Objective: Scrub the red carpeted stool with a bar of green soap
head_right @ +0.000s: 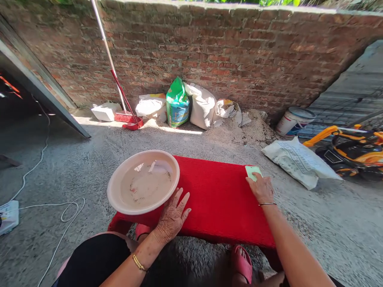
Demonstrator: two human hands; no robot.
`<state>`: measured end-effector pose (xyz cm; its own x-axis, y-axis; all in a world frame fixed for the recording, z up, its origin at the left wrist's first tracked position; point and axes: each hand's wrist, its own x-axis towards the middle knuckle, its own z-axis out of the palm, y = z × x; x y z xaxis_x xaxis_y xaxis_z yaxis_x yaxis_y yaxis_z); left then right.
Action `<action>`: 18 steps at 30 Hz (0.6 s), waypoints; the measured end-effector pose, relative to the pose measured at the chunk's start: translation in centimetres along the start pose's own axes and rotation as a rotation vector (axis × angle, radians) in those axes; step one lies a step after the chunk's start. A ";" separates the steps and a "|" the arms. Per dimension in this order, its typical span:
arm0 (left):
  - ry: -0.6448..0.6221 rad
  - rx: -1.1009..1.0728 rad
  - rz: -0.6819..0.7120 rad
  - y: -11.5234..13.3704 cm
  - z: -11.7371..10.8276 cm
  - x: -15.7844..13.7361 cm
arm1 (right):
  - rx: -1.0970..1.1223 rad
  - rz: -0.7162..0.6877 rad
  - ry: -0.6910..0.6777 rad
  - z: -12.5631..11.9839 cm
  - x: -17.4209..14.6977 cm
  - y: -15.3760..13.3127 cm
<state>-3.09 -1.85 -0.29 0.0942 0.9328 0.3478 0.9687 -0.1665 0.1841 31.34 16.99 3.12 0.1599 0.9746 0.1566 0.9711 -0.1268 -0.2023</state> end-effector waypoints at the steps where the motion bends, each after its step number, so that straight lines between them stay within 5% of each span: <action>1: 0.000 0.003 0.002 0.1 0.1 0.1 | 0.008 -0.006 -0.028 0.2 -0.1 -2.1; 7: -0.035 -0.001 0.089 0.3 1.6 0.0 | 0.099 -0.279 -0.196 1.2 -1.1 -16.7; 11: -0.061 0.013 0.100 0.1 2.1 -0.2 | 0.073 -0.440 -0.274 2.3 -0.4 -22.7; 14: -0.077 0.016 0.114 0.2 1.9 -0.2 | 0.046 -0.436 -0.324 2.7 1.0 -22.7; 18: -0.101 0.018 0.101 0.4 1.6 -0.1 | -0.017 -0.324 -0.307 1.9 3.4 -16.7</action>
<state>-2.39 -1.49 -1.67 0.2136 0.9391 0.2692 0.9570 -0.2566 0.1356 15.36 22.79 5.23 -0.2102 0.9739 -0.0856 0.9657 0.1932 -0.1737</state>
